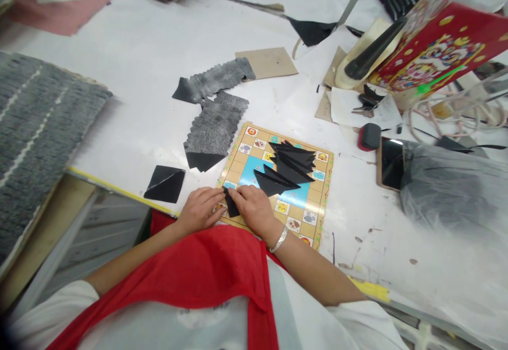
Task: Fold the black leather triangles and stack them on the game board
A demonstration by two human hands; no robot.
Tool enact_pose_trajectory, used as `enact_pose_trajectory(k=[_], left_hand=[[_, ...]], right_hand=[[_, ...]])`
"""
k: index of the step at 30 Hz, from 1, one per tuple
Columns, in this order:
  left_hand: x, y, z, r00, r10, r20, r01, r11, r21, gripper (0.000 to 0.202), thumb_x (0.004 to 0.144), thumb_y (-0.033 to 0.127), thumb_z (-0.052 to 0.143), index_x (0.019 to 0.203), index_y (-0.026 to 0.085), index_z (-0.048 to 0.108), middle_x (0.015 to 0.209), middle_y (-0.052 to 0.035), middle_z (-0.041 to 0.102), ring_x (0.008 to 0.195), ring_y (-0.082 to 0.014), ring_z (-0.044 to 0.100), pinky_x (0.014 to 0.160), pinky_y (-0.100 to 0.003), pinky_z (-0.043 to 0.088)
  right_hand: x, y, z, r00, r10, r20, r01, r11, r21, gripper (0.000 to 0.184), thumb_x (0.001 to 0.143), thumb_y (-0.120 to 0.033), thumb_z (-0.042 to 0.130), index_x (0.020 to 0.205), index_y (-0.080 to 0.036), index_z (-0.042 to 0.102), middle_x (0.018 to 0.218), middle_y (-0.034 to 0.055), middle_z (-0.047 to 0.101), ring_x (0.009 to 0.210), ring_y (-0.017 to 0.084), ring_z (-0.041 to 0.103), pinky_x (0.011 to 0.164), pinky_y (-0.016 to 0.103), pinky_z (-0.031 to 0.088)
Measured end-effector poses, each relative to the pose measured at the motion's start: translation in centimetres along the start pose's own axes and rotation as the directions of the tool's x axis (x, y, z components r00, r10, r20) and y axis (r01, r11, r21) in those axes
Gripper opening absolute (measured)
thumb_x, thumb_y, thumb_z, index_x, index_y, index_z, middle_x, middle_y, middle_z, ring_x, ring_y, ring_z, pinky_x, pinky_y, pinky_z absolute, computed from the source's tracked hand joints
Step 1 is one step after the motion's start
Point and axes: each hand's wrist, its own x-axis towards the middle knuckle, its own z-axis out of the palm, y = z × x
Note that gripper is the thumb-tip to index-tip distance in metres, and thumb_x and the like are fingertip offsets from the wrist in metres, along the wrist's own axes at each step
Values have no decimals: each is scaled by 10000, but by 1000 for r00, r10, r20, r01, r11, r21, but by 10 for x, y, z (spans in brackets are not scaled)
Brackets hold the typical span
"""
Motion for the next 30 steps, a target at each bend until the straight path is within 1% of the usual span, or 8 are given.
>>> enact_pose_trajectory(k=[3, 6, 9, 11, 14, 17, 26, 30], left_hand=[[2, -1, -2, 998, -56, -30, 51, 988, -148, 251, 879, 261, 514, 1095, 183, 615, 1084, -97, 641, 1009, -202, 573, 898, -369, 478], [3, -2, -4, 995, -80, -63, 67, 981, -180, 233, 880, 256, 515, 1072, 175, 618, 1068, -108, 597, 988, -190, 574, 875, -334, 504], [4, -5, -8, 994, -92, -66, 84, 990, -117, 257, 880, 269, 523, 1094, 155, 609, 1059, -119, 548, 939, -182, 564, 821, -307, 511], [5, -7, -10, 998, -48, -39, 47, 999, -16, 326, 878, 302, 530, 1164, 155, 581, 1029, -117, 549, 922, -199, 548, 811, -332, 497], [8, -8, -11, 997, 23, 68, -32, 990, 137, 420, 879, 378, 516, 1258, 198, 531, 1012, -112, 566, 954, -238, 526, 819, -379, 459], [10, -8, -10, 990, 11, 143, -42, 976, 215, 436, 879, 425, 498, 1262, 218, 536, 1044, -122, 567, 983, -258, 510, 819, -392, 425], [10, -7, -10, 986, -20, 167, -23, 968, 250, 433, 882, 457, 481, 1220, 201, 568, 1045, -122, 581, 963, -263, 507, 794, -386, 395], [13, -7, -12, 984, -55, 169, 12, 970, 244, 461, 869, 484, 494, 1220, 192, 558, 1120, -131, 589, 1023, -287, 518, 835, -416, 401]], right_hand=[[2, -1, 1, 1000, 10, 24, -10, 1000, -7, 319, 959, -224, 391, 1207, -179, 587, 970, 100, 623, 867, 197, 519, 749, 306, 388], [3, -2, 0, 999, 22, 43, -22, 1000, -9, 324, 964, -228, 374, 1197, -173, 591, 961, 99, 619, 867, 197, 519, 753, 300, 391], [4, -3, -1, 998, 40, 52, -39, 999, -10, 330, 971, -243, 350, 1174, -172, 600, 945, 91, 618, 850, 194, 519, 747, 294, 390], [3, -2, 0, 997, 44, 58, -44, 999, -13, 335, 971, -242, 342, 1175, -175, 600, 943, 92, 616, 845, 193, 519, 745, 295, 390], [3, -1, 1, 997, 36, 70, -35, 999, -23, 335, 962, -222, 347, 1185, -174, 593, 967, 99, 611, 854, 197, 514, 747, 299, 390], [3, -1, 2, 998, 23, 64, -21, 999, -28, 332, 959, -214, 352, 1185, -166, 591, 973, 100, 606, 858, 199, 509, 749, 297, 389], [1, 0, 4, 998, 22, 61, -19, 999, -49, 343, 965, -230, 349, 1225, -165, 562, 987, 100, 600, 874, 202, 504, 761, 298, 385], [1, -1, 3, 996, 26, 83, -22, 998, -51, 347, 971, -237, 335, 1230, -173, 556, 989, 98, 600, 872, 200, 503, 754, 299, 380]])
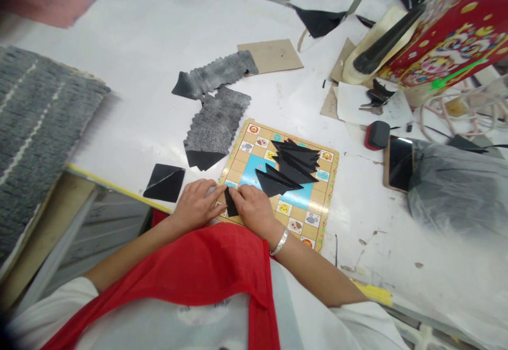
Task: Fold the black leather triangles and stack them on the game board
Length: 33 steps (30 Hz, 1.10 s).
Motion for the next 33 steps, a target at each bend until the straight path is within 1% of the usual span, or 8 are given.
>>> enact_pose_trajectory(k=[3, 7, 11, 16, 24, 26, 30, 33], left_hand=[[2, 2, 3, 996, 10, -88, -14, 999, -47, 482, 877, 442, 498, 1258, 147, 507, 1229, -154, 561, 1124, -297, 499, 933, -438, 395], [1, 11, 16, 971, 155, -182, -170, 983, -70, 420, 908, 270, 440, 1280, 76, 455, 1175, -164, 608, 1105, -254, 552, 970, -382, 420], [-1, 15, 24, 974, 157, -160, -172, 982, -81, 447, 911, 240, 416, 1315, 50, 416, 1160, -189, 617, 1102, -259, 569, 960, -388, 439], [-1, 18, 16, 978, 159, -135, -163, 987, -15, 457, 913, 291, 440, 1298, 46, 447, 1162, -184, 623, 1117, -254, 565, 972, -374, 418], [2, 23, 8, 983, 177, -42, -172, 980, 97, 457, 933, 364, 415, 1305, 106, 478, 1212, -133, 616, 1120, -234, 561, 929, -359, 391], [3, 23, 8, 983, 180, -43, -175, 979, 105, 454, 933, 374, 417, 1292, 107, 493, 1213, -131, 617, 1122, -232, 560, 917, -356, 389], [3, 23, 9, 980, 187, -72, -178, 978, 111, 452, 931, 389, 425, 1262, 95, 517, 1191, -126, 631, 1097, -227, 573, 889, -352, 390], [3, 24, 9, 982, 176, -70, -169, 981, 98, 461, 930, 406, 422, 1253, 94, 523, 1192, -128, 630, 1097, -223, 573, 884, -348, 388]], right_hand=[[2, -2, -2, 1000, 7, 6, -7, 1000, 2, 343, 972, -233, 331, 1214, -168, 565, 957, 94, 599, 839, 198, 499, 731, 302, 371], [2, -1, -3, 1000, 8, -16, -8, 1000, 13, 313, 961, -223, 363, 1154, -149, 598, 902, 91, 595, 809, 199, 495, 698, 302, 370], [-13, 8, -4, 993, -66, -95, 73, 995, 70, 305, 958, -190, 369, 1158, -135, 592, 931, 96, 608, 825, 188, 505, 723, 297, 400], [-38, 13, -6, 975, -88, -204, 99, 994, 43, 280, 946, -171, 402, 1136, -119, 600, 941, 106, 620, 835, 192, 514, 715, 306, 424], [-43, 8, -10, 970, -152, -190, 149, 988, -31, 284, 948, -168, 392, 1131, -89, 593, 927, 118, 631, 822, 208, 520, 715, 329, 437], [-43, 7, -9, 974, -109, -201, 108, 994, -14, 283, 954, -192, 389, 1126, -97, 594, 933, 113, 633, 819, 204, 524, 722, 323, 438], [-37, -1, -6, 969, 101, -224, -98, 995, 23, 370, 947, -367, 429, 1140, -91, 585, 941, 118, 629, 853, 213, 529, 761, 325, 436], [-29, -6, -3, 974, 114, -196, -121, 992, -24, 341, 950, -327, 427, 1164, -112, 583, 930, 107, 627, 833, 215, 517, 733, 331, 416]])
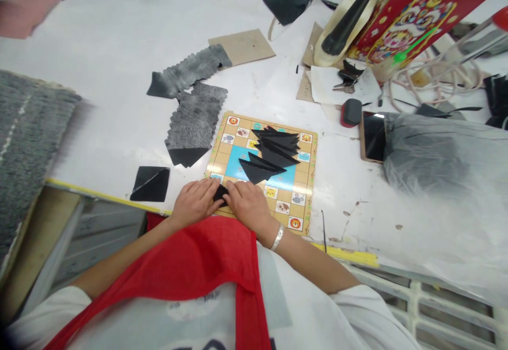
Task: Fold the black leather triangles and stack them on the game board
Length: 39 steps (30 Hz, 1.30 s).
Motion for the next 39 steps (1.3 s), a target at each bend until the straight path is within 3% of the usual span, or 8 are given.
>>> enact_pose_trajectory(k=[4, 8, 17, 25, 29, 33, 37, 39], left_hand=[[1, 0, -3, 999, -33, 28, 34, 999, -16, 463, 928, 425, 414, 1247, 110, 532, 1192, -126, 630, 1092, -216, 575, 862, -337, 394], [4, -1, -7, 996, -40, 76, 42, 999, -30, 432, 925, 425, 420, 1217, 138, 559, 1183, -120, 630, 1073, -216, 579, 848, -338, 398], [2, -2, -10, 990, 30, 140, -34, 999, 22, 507, 921, 490, 396, 1245, 134, 551, 1254, -148, 587, 1128, -251, 549, 880, -386, 389], [-3, -1, -6, 986, 90, 141, -100, 993, 66, 568, 883, 573, 421, 1316, 214, 499, 1297, -175, 546, 1161, -298, 536, 907, -438, 393], [-3, -1, -6, 985, 145, 97, -149, 988, 41, 579, 880, 563, 441, 1318, 185, 482, 1323, -189, 519, 1201, -322, 502, 1014, -564, 289], [1, -3, -13, 978, 181, 106, -178, 983, -40, 549, 879, 523, 481, 1328, 209, 452, 1421, -161, 412, 1334, -329, 341, 1066, -645, 152], [5, -2, -14, 987, 124, 100, -119, 992, -49, 551, 872, 529, 486, 1296, 177, 489, 1393, -170, 448, 1320, -328, 363, 1083, -631, 140], [6, 2, -9, 987, 143, 77, -139, 989, -53, 542, 897, 493, 458, 1304, 135, 481, 1363, -183, 479, 1284, -299, 424, 1099, -557, 201]], right_hand=[[4, -2, 5, 996, -67, 53, 68, 998, -6, 282, 942, -216, 431, 1143, -119, 603, 920, 105, 616, 823, 209, 499, 714, 330, 398], [-4, 2, 8, 995, -99, 24, 99, 995, -2, 294, 947, -183, 406, 1158, -109, 597, 924, 114, 614, 844, 212, 500, 735, 332, 405], [-23, 6, 0, 991, -124, 39, 125, 992, -18, 303, 941, -188, 419, 1186, -89, 568, 959, 119, 623, 843, 221, 494, 736, 343, 420], [-35, 8, -5, 993, -94, 73, 94, 996, -3, 320, 943, -235, 423, 1214, -124, 550, 969, 121, 603, 848, 221, 483, 720, 356, 416], [-38, 8, -7, 991, -101, 83, 103, 995, -15, 321, 949, -211, 394, 1214, -120, 551, 984, 124, 600, 853, 223, 479, 720, 359, 408], [-38, 7, -12, 988, -80, 132, 82, 997, -5, 319, 944, -202, 405, 1222, -131, 546, 981, 121, 595, 854, 226, 475, 720, 363, 400], [-36, 3, -16, 984, -77, 158, 85, 996, -41, 299, 943, -211, 417, 1183, -116, 568, 979, 127, 594, 853, 227, 468, 724, 359, 389], [-34, 1, -17, 983, -81, 166, 94, 993, -70, 296, 944, -229, 423, 1158, -98, 580, 956, 126, 597, 842, 228, 465, 715, 354, 382]])
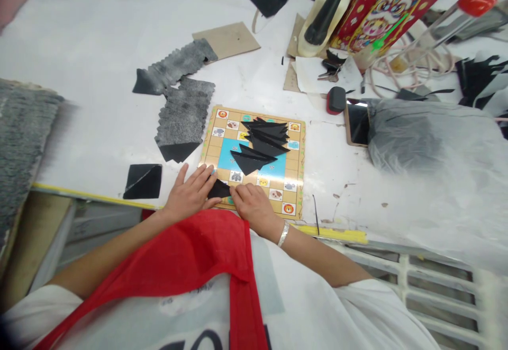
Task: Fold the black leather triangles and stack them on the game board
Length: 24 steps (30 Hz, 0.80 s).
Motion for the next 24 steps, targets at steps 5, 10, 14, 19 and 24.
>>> enact_pose_trajectory(k=[5, 10, 14, 19, 24], left_hand=[[0, 13, 20, 989, 147, 33, -148, 989, 29, 501, 951, 430, 358, 1284, 86, 502, 1320, -161, 530, 1245, -244, 476, 1026, -378, 369], [-4, 16, 25, 992, 105, 77, -107, 994, 30, 530, 938, 473, 364, 1325, 130, 475, 1372, -144, 480, 1284, -265, 430, 1041, -406, 349], [-6, 16, 22, 990, 104, 99, -104, 995, -11, 506, 917, 454, 429, 1339, 177, 465, 1406, -146, 439, 1315, -279, 386, 1053, -433, 332], [-6, 16, 21, 989, 101, 110, -96, 994, -44, 472, 907, 375, 480, 1349, 212, 453, 1425, -150, 413, 1329, -282, 363, 1059, -439, 322], [-5, 17, 17, 983, 105, 152, -99, 994, -44, 447, 911, 270, 469, 1355, 226, 441, 1441, -149, 387, 1334, -287, 353, 1057, -444, 325]], right_hand=[[-3, 0, -2, 1000, -17, -2, 17, 1000, -15, 338, 939, -271, 445, 1186, -72, 563, 925, 117, 601, 825, 231, 456, 691, 353, 374], [-19, 3, -2, 999, 17, -41, -15, 999, 40, 297, 946, -205, 412, 1171, -105, 577, 969, 123, 598, 864, 221, 458, 749, 354, 378], [-24, 2, -2, 998, 27, -57, -24, 999, 46, 300, 940, -202, 423, 1180, -105, 576, 960, 124, 596, 860, 222, 458, 756, 357, 382], [-24, 2, -2, 998, 28, -51, -25, 998, 62, 296, 934, -190, 426, 1169, -107, 586, 954, 127, 598, 857, 224, 464, 754, 361, 389], [-28, 5, 2, 989, 116, -94, -105, 987, 121, 303, 940, -178, 403, 1180, -143, 585, 997, 110, 605, 898, 213, 487, 791, 350, 394]])
